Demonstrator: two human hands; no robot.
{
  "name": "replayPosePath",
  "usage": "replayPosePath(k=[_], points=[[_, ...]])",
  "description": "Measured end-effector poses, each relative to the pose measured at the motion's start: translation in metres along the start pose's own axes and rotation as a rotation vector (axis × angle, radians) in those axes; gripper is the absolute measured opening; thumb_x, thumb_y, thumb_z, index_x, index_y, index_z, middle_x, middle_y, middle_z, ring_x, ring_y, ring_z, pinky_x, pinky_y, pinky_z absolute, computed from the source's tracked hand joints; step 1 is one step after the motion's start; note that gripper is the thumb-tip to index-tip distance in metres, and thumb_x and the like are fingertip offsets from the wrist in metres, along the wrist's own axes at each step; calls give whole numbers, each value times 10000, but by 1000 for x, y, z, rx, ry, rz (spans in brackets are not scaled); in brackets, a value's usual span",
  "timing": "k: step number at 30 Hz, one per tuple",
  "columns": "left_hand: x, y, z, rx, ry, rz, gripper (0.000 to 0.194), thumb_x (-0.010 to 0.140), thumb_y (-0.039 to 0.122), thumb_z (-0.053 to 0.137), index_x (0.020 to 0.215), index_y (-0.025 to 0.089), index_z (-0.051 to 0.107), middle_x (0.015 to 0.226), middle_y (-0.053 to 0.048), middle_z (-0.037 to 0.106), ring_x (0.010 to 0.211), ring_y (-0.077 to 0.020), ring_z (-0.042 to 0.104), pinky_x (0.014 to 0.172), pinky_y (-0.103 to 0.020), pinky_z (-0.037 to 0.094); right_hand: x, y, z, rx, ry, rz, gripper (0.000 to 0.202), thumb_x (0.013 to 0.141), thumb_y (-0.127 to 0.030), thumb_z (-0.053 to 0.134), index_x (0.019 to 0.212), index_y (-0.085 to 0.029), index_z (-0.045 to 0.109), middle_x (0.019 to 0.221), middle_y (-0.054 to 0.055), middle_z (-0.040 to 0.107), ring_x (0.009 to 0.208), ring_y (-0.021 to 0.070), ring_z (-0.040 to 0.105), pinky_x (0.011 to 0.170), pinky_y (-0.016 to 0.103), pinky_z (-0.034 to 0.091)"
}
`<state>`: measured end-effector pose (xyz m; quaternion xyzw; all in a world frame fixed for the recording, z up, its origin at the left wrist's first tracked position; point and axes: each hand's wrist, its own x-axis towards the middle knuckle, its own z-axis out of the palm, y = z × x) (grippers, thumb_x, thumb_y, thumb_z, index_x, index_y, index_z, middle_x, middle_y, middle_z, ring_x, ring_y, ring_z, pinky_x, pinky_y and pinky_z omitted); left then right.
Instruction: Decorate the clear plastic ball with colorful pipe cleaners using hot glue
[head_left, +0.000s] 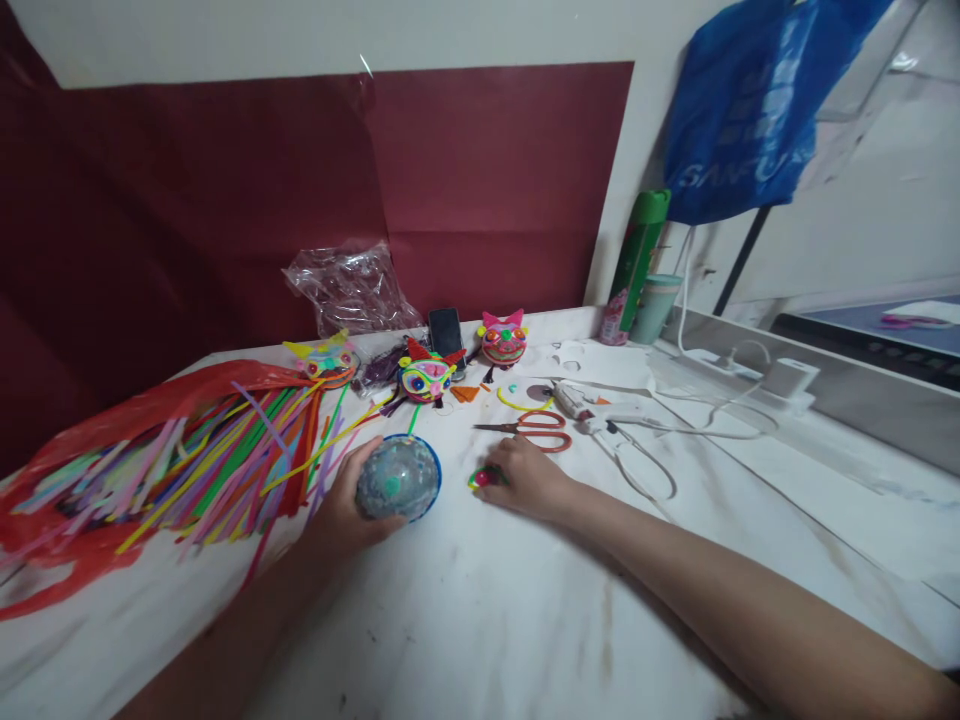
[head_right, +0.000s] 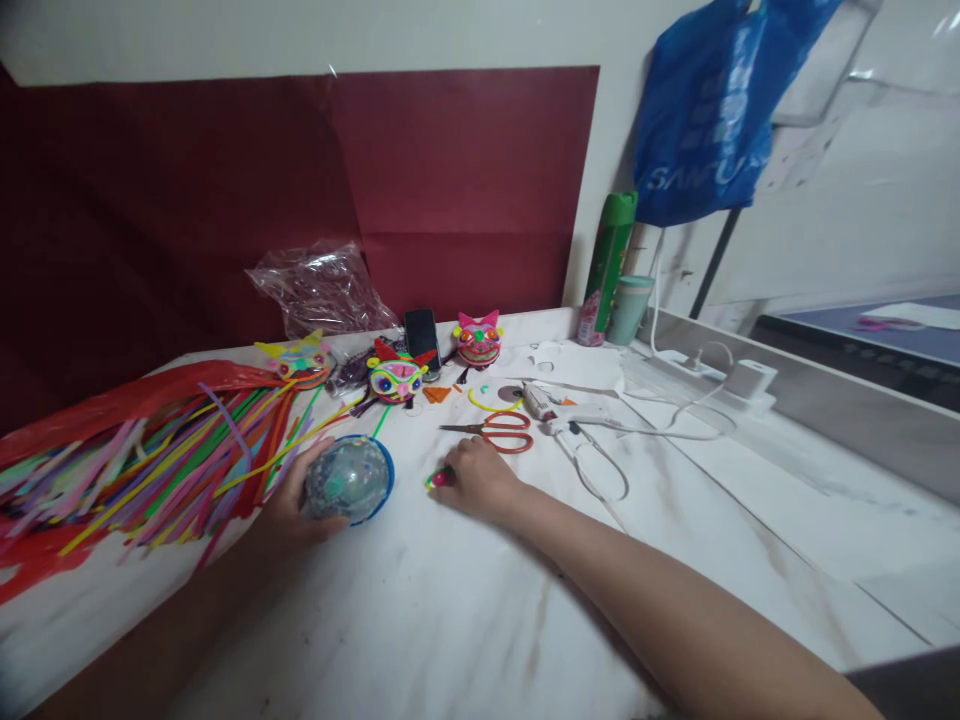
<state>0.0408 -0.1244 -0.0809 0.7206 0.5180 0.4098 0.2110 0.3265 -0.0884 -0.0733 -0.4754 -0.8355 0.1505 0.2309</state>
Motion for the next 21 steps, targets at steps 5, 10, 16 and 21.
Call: replayPosePath(k=[5, 10, 16, 21], points=[[-3, 5, 0, -30, -9, 0, 928, 574, 420, 773, 1380, 171, 385, 1400, -171, 450, 1273, -369, 462, 1036, -485, 415, 0, 3, 12, 20, 2, -14, 194, 656, -235, 715, 822, -150, 659, 845, 110, 632, 830, 258, 557, 760, 349, 415], [-3, 5, 0, -42, -9, 0, 959, 558, 448, 790, 1380, 159, 391, 1408, -186, 440, 1277, -382, 454, 1038, -484, 415, 2, 7, 17, 155, 9, 15, 404, 622, -132, 698, 1019, -155, 627, 961, 99, 632, 864, 228, 561, 789, 337, 424], [-3, 1, -1, -73, -26, -11, 974, 564, 471, 801, 1388, 168, 380, 1391, -181, 462, 1252, -377, 484, 1022, -491, 430, 4, 10, 14, 374, -24, 97, 79, 664, -174, 675, 712, -179, 613, 675, 0, 602, 612, 143, 529, 576, 252, 390], [-3, 1, -1, -142, -79, -30, 1018, 561, 518, 796, 1399, 157, 344, 1417, -198, 424, 1290, -385, 443, 1034, -489, 422, 8, 9, 8, 615, -25, 158, 286, 799, -469, 592, 779, -185, 559, 528, -34, 568, 456, 111, 480, 456, 223, 342]])
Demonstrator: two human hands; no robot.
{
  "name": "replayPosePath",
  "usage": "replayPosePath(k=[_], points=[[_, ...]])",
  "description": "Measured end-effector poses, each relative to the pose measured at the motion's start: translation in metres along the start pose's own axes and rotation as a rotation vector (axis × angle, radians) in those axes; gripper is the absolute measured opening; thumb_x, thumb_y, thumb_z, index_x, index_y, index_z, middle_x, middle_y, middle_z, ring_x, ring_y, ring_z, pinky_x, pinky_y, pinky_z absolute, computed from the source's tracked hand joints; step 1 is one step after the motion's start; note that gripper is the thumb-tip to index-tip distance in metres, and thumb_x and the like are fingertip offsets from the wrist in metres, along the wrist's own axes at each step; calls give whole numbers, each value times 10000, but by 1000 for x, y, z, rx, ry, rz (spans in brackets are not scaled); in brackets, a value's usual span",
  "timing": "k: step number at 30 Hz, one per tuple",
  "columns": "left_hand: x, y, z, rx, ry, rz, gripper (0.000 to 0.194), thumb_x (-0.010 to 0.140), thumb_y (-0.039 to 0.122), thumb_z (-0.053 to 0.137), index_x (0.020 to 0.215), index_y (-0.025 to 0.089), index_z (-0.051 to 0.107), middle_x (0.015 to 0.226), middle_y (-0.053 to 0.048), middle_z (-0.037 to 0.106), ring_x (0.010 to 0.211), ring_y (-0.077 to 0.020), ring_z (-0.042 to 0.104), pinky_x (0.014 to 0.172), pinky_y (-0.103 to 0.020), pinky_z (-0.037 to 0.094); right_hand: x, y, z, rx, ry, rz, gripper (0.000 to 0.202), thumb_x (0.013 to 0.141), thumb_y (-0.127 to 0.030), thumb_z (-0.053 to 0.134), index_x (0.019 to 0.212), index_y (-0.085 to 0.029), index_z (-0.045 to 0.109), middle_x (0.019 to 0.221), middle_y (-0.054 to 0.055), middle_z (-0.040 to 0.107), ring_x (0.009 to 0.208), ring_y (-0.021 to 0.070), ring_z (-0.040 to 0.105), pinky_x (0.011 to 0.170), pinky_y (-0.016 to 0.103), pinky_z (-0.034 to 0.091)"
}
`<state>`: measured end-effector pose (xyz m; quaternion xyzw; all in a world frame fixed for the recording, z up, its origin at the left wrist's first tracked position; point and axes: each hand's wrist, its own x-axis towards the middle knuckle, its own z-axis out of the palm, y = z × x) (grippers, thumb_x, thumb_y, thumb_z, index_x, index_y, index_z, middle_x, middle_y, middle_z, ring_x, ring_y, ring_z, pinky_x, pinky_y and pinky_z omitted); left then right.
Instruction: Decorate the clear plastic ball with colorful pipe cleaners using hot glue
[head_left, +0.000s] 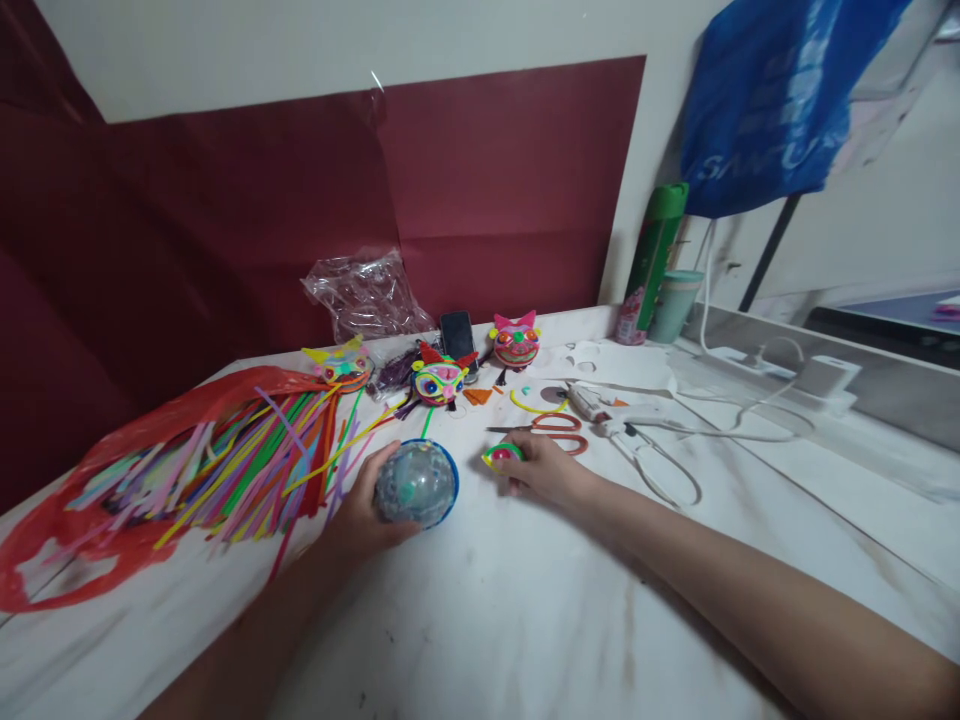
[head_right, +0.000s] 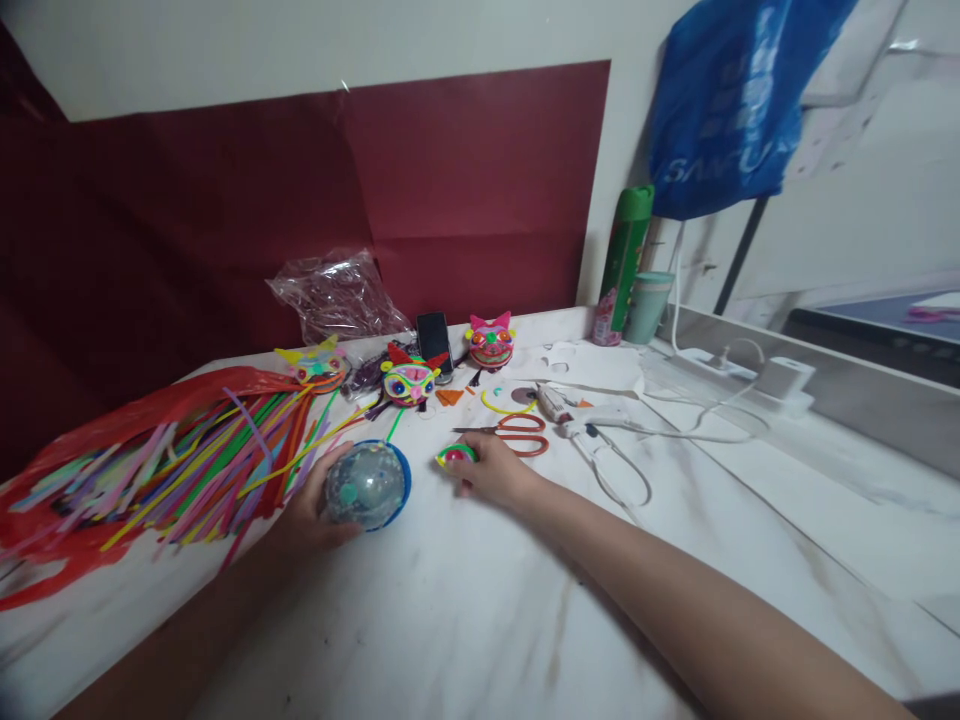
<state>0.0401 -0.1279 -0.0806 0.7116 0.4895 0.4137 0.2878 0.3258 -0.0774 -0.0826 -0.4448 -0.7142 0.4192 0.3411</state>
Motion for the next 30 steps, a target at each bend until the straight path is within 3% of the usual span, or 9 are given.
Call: replayPosePath(k=[4, 8, 13, 23, 30], points=[[-1, 1, 3, -41, -37, -6, 1048, 536, 520, 812, 1399, 163, 338, 1423, -204, 419, 1301, -383, 435, 1033, -474, 430, -6, -18, -1, 251, -119, -32, 455, 717, -619, 651, 795, -180, 565, 526, -47, 569, 436, 82, 440, 443, 212, 326], [-2, 7, 8, -91, -40, -23, 1073, 525, 546, 812, 1401, 152, 334, 1420, -216, 427, 1297, -381, 442, 1031, -470, 433, -15, -36, 4, 472, -227, -2, 520, 629, -614, 743, 846, -181, 553, 513, -55, 600, 431, 83, 476, 446, 207, 339], [-3, 10, 17, -119, 11, -2, 1016, 533, 515, 809, 1377, 159, 369, 1386, -203, 470, 1254, -380, 486, 1001, -489, 458, -22, -43, 18, 645, -222, 35, 487, 640, -577, 762, 809, -182, 534, 511, -44, 626, 408, 77, 474, 431, 205, 319], [-7, 19, 22, 10, 13, 54, 914, 566, 376, 794, 1367, 193, 393, 1383, -164, 474, 1238, -349, 500, 1012, -480, 452, -28, -53, 32, 555, -128, 50, 535, 588, -673, 725, 714, -190, 534, 470, -79, 538, 399, 59, 366, 427, 207, 254], [-7, 22, 22, 37, -3, 70, 926, 549, 370, 807, 1362, 192, 401, 1390, -162, 462, 1265, -358, 468, 1055, -502, 400, -24, -50, 37, 535, -93, -37, 463, 652, -605, 718, 849, -213, 570, 527, -80, 504, 431, 82, 393, 450, 224, 285]])
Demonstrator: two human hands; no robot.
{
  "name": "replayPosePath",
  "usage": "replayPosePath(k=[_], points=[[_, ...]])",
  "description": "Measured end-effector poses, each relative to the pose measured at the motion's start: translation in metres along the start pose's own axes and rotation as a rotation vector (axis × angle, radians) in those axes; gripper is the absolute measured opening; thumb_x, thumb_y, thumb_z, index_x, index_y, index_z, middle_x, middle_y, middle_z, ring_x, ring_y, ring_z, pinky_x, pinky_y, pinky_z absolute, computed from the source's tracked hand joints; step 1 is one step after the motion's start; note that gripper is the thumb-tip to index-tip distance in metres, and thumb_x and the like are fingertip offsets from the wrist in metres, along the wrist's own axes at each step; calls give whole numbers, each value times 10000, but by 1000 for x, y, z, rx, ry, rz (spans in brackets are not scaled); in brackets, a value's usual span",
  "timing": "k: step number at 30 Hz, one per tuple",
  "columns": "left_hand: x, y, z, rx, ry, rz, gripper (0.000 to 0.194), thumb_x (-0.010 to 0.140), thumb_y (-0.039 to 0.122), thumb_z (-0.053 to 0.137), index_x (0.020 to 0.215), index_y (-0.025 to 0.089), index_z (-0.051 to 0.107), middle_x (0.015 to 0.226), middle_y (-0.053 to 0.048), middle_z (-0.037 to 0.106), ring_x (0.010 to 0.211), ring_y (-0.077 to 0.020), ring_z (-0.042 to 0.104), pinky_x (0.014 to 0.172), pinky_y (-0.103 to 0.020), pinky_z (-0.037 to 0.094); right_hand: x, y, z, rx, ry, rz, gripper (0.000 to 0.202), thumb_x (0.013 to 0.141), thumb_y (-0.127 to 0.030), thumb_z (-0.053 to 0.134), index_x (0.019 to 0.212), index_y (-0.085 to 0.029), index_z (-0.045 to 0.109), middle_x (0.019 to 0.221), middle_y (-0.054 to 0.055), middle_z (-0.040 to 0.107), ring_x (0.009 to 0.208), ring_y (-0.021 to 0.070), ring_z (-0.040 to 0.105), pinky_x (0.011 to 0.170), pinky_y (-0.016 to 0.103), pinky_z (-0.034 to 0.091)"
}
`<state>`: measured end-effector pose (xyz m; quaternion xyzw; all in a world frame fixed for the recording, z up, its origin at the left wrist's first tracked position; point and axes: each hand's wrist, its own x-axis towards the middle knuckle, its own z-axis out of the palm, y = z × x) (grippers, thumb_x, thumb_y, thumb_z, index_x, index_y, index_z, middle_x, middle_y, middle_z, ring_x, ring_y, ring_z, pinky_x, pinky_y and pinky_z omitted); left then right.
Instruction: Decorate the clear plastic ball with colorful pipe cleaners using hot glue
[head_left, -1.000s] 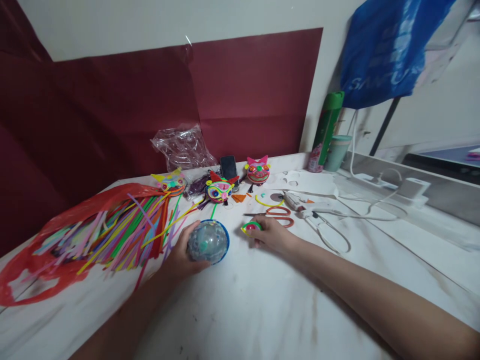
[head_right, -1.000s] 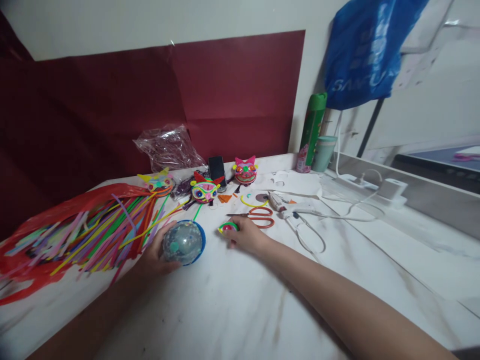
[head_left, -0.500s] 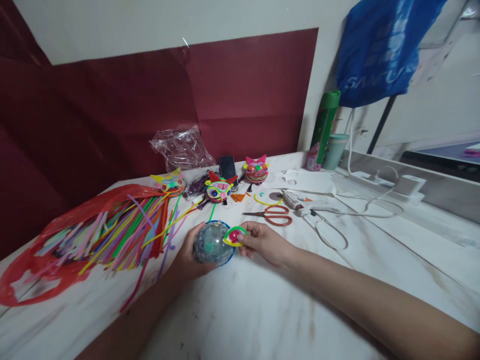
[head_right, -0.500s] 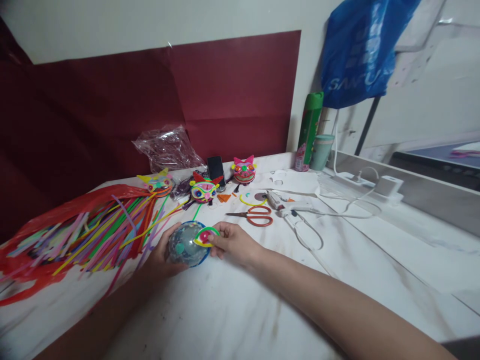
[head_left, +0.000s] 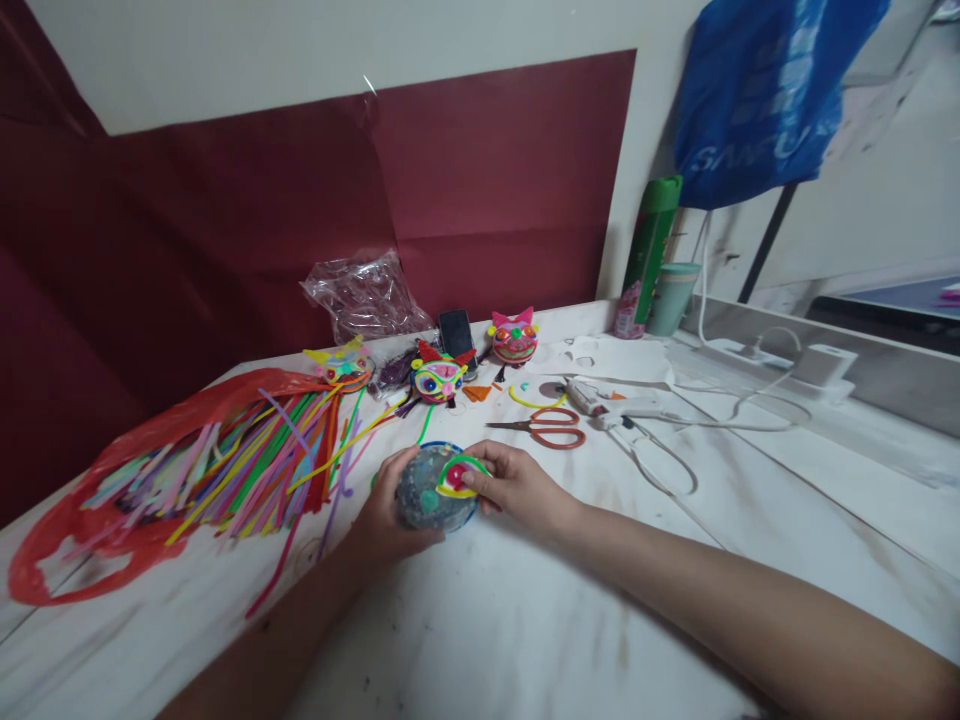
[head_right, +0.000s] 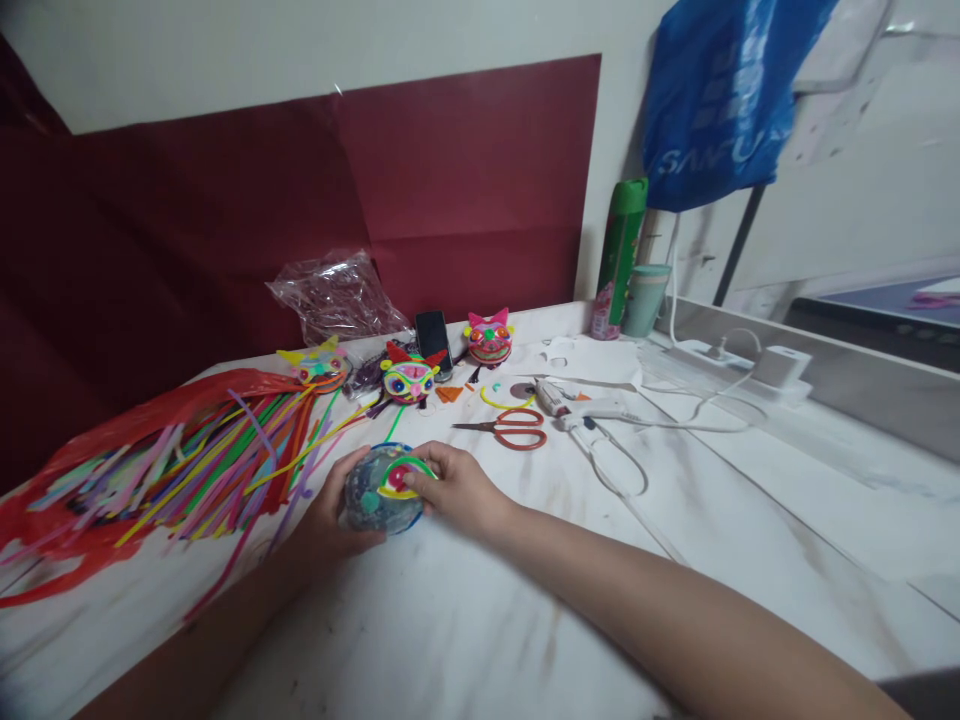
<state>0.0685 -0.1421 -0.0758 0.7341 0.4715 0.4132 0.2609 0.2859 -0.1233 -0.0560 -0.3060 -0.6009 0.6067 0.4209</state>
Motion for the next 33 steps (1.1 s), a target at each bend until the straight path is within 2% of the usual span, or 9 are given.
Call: replayPosePath(k=[6, 12, 16, 19, 22, 26, 29, 31, 33], points=[[0, 5, 0, -16, -2, -12, 950, 541, 435, 808, 1355, 171, 396, 1354, -178, 503, 1217, -361, 517, 990, -482, 457, -1, 6, 4, -85, 47, -53, 338, 740, -481, 675, 928, -208, 606, 665, -36, 574, 497, 99, 446, 497, 241, 361], [6, 31, -4, 18, -30, -119, 783, 648, 588, 686, 1252, 156, 438, 1200, -151, 605, 1121, -350, 577, 911, -454, 501, -5, 5, 9, -258, 104, -160, 214, 821, -353, 587, 972, -205, 610, 821, 24, 659, 718, 169, 580, 625, 271, 456], [17, 47, 1, 144, -10, -235, 703, 640, 515, 715, 1199, 169, 466, 1095, -112, 623, 1014, -316, 610, 837, -437, 508, -5, 4, 11, -344, 111, -209, 190, 832, -311, 583, 987, -205, 614, 888, 34, 674, 813, 183, 604, 739, 292, 459], [23, 53, 4, 123, 14, -276, 688, 597, 428, 757, 1176, 176, 484, 1089, -96, 615, 1020, -300, 601, 836, -411, 498, -3, 6, 9, -334, 112, -223, 208, 817, -314, 605, 991, -201, 602, 784, 1, 628, 715, 152, 568, 659, 259, 438], [25, 54, 3, 11, 28, -357, 673, 579, 414, 763, 1151, 192, 485, 1021, -70, 631, 962, -277, 621, 784, -368, 511, 1, 11, 2, -244, 107, -182, 262, 785, -303, 630, 1008, -185, 561, 596, -74, 477, 527, 105, 447, 503, 216, 353], [25, 50, -3, -108, 114, -481, 607, 569, 418, 743, 1091, 212, 512, 943, -36, 628, 868, -246, 627, 718, -330, 499, 3, 16, -10, -223, 176, -165, 129, 802, -204, 554, 928, -178, 545, 562, -87, 440, 486, 93, 429, 505, 213, 369], [23, 47, -4, -193, 165, -495, 596, 572, 399, 732, 1094, 213, 512, 936, -26, 621, 846, -225, 618, 712, -317, 484, -3, 14, -13, -463, 232, -364, 145, 840, -168, 494, 944, -179, 593, 669, -24, 534, 591, 120, 504, 598, 245, 443], [22, 47, -3, -230, 167, -495, 606, 557, 368, 748, 1090, 214, 503, 925, -18, 627, 838, -216, 616, 713, -311, 485, -9, 12, -11, -659, 175, -557, 241, 859, -153, 462, 1054, -175, 603, 839, 52, 602, 764, 166, 558, 713, 294, 489], [21, 46, -2, -235, 168, -499, 615, 553, 354, 761, 1093, 220, 501, 934, -14, 630, 843, -214, 614, 714, -310, 488, -14, 9, -7, -840, 107, -678, 353, 852, -131, 452, 1186, -151, 562, 1010, 123, 604, 923, 219, 544, 799, 354, 503]])
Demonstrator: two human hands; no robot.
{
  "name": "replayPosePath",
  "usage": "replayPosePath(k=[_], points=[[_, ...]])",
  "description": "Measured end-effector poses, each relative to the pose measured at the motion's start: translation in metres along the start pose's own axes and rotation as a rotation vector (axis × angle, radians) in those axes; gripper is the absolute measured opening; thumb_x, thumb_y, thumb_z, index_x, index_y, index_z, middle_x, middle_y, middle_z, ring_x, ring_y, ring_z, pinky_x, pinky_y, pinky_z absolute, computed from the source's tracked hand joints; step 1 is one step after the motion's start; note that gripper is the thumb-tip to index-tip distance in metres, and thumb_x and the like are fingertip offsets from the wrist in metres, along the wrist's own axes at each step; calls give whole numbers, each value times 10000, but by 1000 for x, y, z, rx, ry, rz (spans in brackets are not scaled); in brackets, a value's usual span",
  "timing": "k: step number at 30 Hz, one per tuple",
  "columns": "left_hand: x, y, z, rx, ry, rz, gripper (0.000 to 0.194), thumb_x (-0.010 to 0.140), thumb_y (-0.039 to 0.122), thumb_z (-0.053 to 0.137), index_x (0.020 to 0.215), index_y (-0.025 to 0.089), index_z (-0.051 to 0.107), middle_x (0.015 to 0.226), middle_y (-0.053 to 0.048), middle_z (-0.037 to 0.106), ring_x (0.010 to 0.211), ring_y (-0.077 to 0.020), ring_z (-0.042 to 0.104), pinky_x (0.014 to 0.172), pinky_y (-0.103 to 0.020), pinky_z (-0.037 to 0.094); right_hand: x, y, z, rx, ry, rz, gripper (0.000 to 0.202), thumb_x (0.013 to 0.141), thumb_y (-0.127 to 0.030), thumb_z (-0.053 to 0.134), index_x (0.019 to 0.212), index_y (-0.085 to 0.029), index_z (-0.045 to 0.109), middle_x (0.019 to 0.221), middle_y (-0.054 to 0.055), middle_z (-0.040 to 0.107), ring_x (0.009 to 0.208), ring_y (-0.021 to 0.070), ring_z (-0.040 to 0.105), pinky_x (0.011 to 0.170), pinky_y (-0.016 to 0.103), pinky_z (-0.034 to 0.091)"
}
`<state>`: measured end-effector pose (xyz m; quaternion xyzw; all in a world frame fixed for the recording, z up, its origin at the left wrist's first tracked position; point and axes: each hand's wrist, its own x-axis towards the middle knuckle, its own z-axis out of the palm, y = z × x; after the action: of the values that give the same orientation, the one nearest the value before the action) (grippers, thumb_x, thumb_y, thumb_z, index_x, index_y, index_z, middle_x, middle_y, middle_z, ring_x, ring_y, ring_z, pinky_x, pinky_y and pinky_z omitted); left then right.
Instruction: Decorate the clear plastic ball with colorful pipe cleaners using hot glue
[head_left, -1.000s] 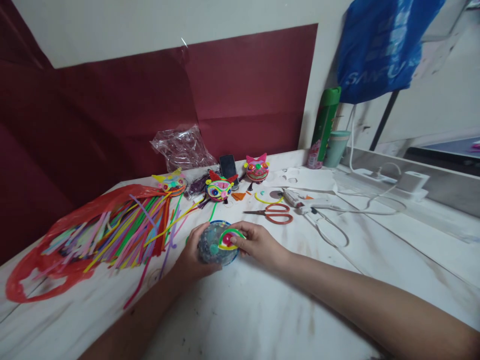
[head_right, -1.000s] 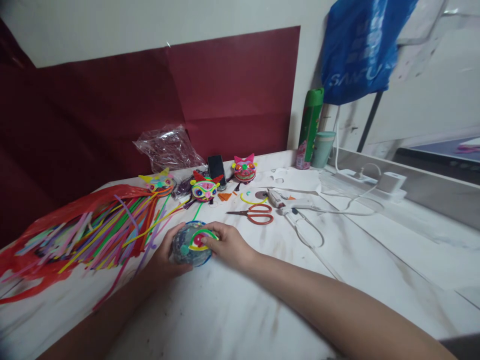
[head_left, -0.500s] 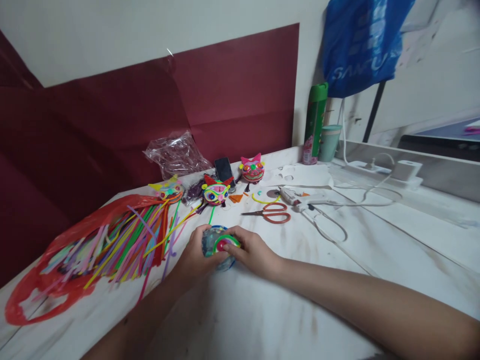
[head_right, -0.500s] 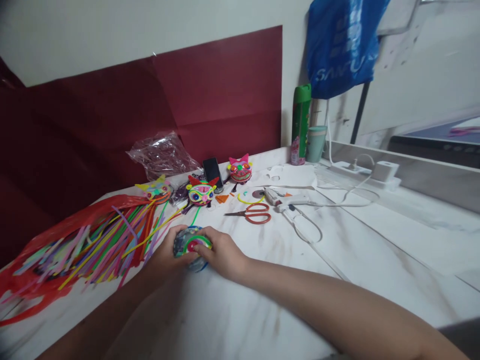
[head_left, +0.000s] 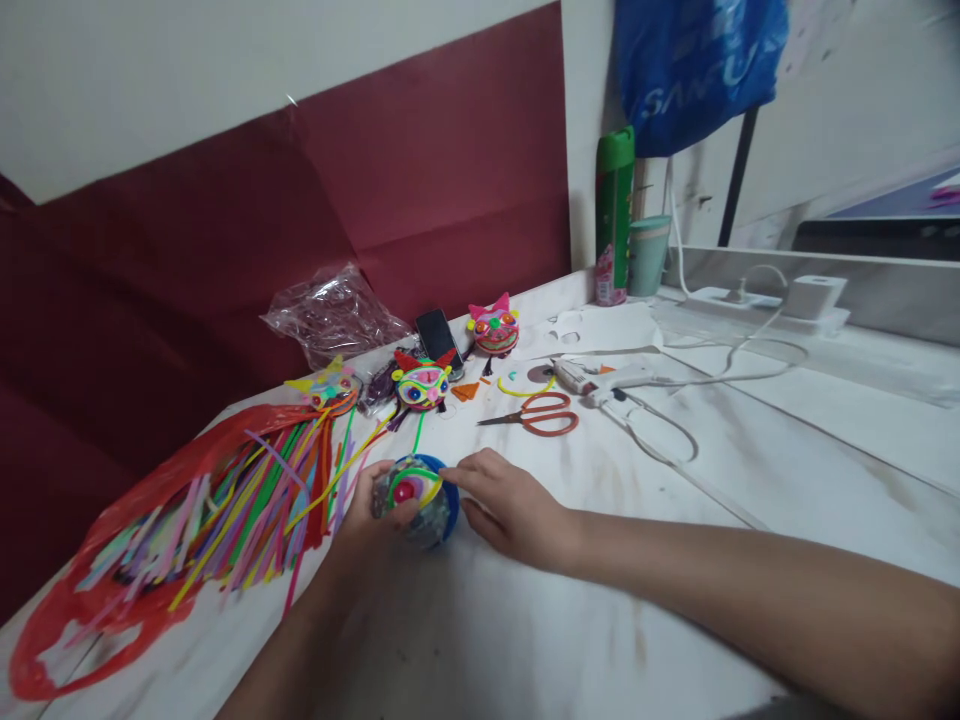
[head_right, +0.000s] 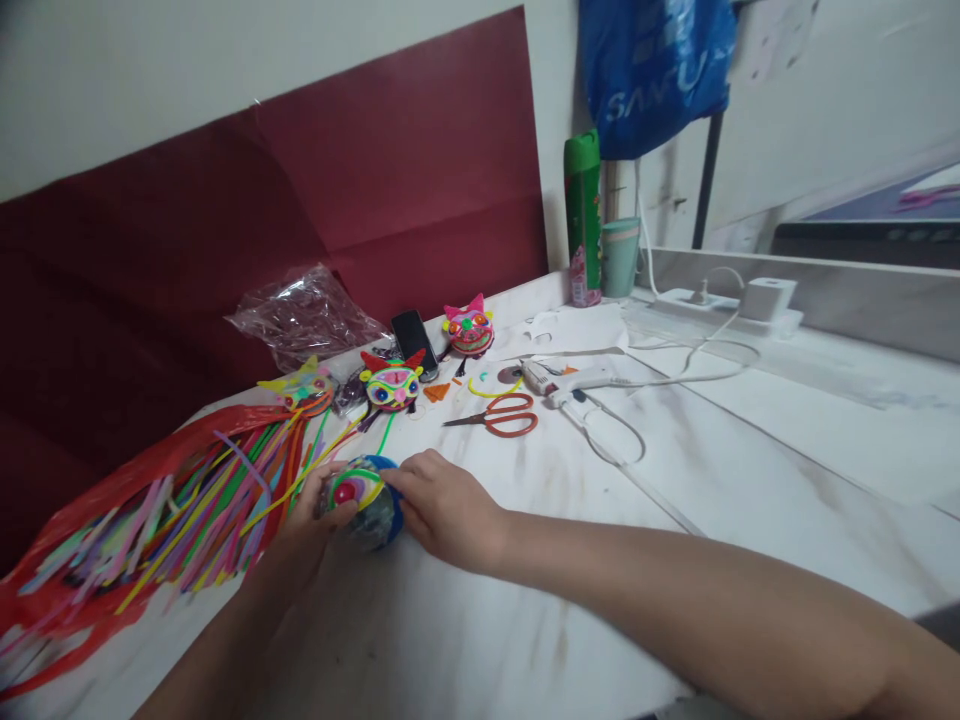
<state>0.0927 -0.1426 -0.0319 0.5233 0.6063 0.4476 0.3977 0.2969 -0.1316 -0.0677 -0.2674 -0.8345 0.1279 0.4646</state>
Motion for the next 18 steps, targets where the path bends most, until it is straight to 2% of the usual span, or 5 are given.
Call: replayPosePath(k=[2, 4, 8, 18], points=[[0, -2, -1, 14, 13, 11, 609, 561, 350, 762, 1099, 226, 506, 962, -18, 629, 867, -220, 614, 727, -318, 492, -1, -5, 1, -132, -70, -37, 440, 830, -106, 460, 1266, -117, 517, 1117, 168, 574, 995, 257, 511, 838, 405, 504], [2, -6, -2, 43, 12, 39, 589, 574, 340, 760, 1098, 230, 515, 998, -25, 628, 905, -230, 611, 756, -330, 492, -1, -7, 3, -219, -136, -5, 473, 821, -89, 462, 1292, -99, 502, 1175, 189, 549, 1024, 276, 492, 862, 437, 501], [5, -12, -6, 51, -11, 90, 574, 577, 307, 764, 1093, 233, 523, 1058, -45, 617, 935, -242, 609, 787, -341, 492, -4, -6, 9, -257, -206, 24, 502, 826, -80, 461, 1328, -88, 472, 1254, 207, 505, 1092, 304, 456, 897, 474, 486], [2, -11, -3, -78, -35, 56, 568, 592, 286, 755, 1095, 231, 497, 963, -21, 626, 851, -205, 606, 714, -304, 488, -10, 1, 16, -96, -181, 40, 593, 815, -81, 469, 1399, -140, 381, 1304, 200, 453, 1159, 307, 424, 947, 510, 444]])
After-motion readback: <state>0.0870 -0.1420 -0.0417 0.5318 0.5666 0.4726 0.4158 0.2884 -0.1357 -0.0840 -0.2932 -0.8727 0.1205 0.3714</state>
